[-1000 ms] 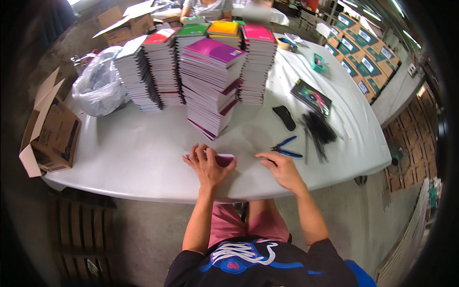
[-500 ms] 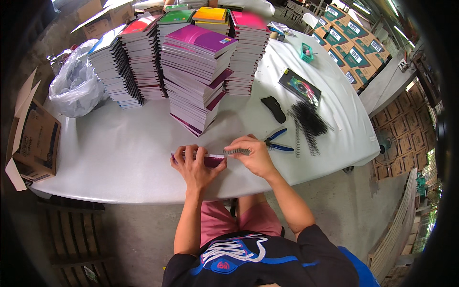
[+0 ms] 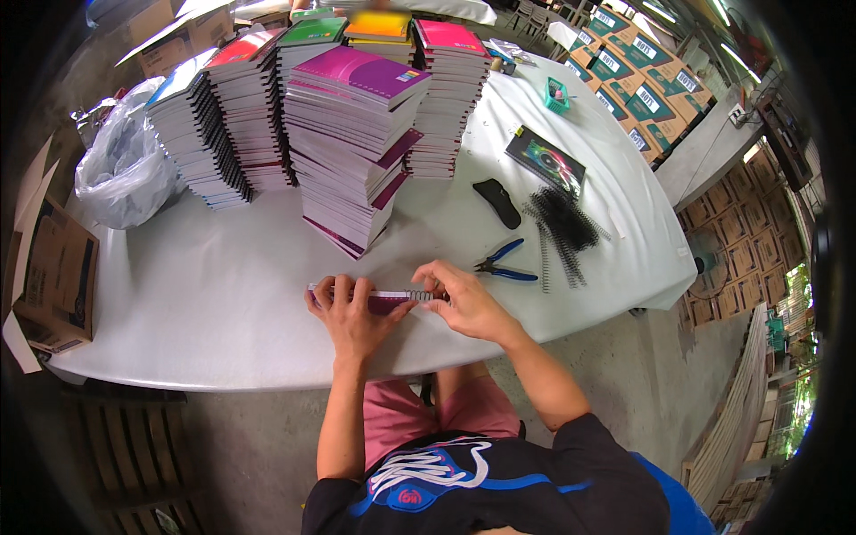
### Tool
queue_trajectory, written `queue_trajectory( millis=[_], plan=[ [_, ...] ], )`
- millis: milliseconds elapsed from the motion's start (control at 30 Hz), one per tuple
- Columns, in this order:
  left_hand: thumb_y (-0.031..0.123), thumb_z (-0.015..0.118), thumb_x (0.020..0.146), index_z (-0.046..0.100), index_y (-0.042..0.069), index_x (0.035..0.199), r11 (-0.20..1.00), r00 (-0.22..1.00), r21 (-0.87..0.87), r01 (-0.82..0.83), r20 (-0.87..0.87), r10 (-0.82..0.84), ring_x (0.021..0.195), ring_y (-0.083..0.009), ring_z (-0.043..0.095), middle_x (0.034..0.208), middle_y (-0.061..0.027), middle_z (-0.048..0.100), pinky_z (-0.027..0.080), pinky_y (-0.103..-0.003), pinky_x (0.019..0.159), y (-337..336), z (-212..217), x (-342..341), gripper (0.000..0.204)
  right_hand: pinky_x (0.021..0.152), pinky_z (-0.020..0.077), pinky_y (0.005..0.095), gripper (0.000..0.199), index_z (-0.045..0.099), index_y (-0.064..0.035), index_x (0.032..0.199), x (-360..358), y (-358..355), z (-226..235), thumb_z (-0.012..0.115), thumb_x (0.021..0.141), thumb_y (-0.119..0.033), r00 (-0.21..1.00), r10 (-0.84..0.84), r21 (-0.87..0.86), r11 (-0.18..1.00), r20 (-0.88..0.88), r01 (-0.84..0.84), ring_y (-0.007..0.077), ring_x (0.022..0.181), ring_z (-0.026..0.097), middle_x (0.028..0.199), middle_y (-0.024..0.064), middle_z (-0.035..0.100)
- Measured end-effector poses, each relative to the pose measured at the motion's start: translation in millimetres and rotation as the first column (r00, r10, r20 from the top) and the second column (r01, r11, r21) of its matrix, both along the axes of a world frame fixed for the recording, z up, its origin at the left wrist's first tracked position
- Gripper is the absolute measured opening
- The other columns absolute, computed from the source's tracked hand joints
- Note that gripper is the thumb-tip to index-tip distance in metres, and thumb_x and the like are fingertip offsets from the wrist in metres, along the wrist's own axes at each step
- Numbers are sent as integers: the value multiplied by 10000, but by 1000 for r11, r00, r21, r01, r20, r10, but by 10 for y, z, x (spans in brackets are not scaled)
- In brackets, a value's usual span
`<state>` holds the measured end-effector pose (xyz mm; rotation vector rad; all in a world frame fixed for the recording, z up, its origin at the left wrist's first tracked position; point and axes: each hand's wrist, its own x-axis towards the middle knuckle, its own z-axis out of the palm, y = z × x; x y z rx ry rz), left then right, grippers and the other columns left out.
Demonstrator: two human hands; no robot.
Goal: The person uses pliers to cut the spiral binding off a stack of notebooks. They then place the notebooks into a cardboard box and later reattach spiral bindings to individual notebooks, stacking them on the table.
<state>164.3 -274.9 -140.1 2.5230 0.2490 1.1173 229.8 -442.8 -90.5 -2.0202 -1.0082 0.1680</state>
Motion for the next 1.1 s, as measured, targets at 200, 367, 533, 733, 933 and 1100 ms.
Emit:
queue_trajectory(
  millis=[200, 367, 533, 733, 933, 1100],
  plan=[
    [585, 748, 479, 555, 116, 740, 1000, 997, 6, 22, -69, -21, 957, -310, 429, 863, -53, 485, 307, -452, 854, 40, 10, -36, 570, 679, 481, 308, 304, 515, -92, 1192, 165, 25, 104, 501, 920, -227, 854, 43, -135, 982, -518, -131, 222, 714, 603, 876, 126, 611],
    [569, 760, 478, 571, 97, 777, 994, 996, -56, 92, -3, -93, 1010, -317, 427, 962, -71, 506, 311, -457, 896, 92, 14, -81, 590, 754, 475, 420, 389, 524, -142, 1146, 1094, -364, -165, 609, 786, -261, 629, -437, -67, 786, 643, 615, 337, 826, 616, 908, 160, 630],
    [533, 784, 489, 547, 67, 763, 978, 986, -127, 167, 0, -168, 1045, -330, 414, 1042, -98, 504, 331, -464, 898, 96, 29, -79, 590, 795, 473, 372, 497, 503, -79, 1126, 1707, -821, -582, 657, 654, -108, 591, -613, -349, 478, 524, 806, 297, 856, 621, 905, 146, 646],
    [498, 810, 479, 494, 48, 712, 964, 975, -148, 222, 16, -222, 1124, -357, 349, 1149, -130, 450, 317, -483, 925, 190, -4, -113, 597, 723, 486, 268, 298, 540, -7, 991, 974, -519, 44, 587, 709, 78, 885, 9, 752, 531, -466, 390, 186, 821, 629, 898, 104, 651],
    [457, 824, 461, 491, 46, 688, 932, 958, -223, 287, 74, -277, 1145, -358, 371, 1167, -131, 454, 344, -465, 911, 180, -11, -78, 576, 817, 498, 305, 209, 678, 8, 875, 331, -132, -282, 629, 679, 63, 895, 265, 345, 929, -359, -136, 219, 920, 632, 952, 128, 672],
    [455, 829, 450, 491, 47, 674, 924, 949, -220, 314, 105, -298, 1152, -368, 368, 1174, -132, 451, 343, -476, 914, 198, -41, -76, 575, 796, 492, 291, 266, 688, -2, 907, 335, -67, -320, 640, 661, 89, 918, 319, 259, 931, -236, -258, 189, 881, 637, 905, 116, 678]
  ],
)
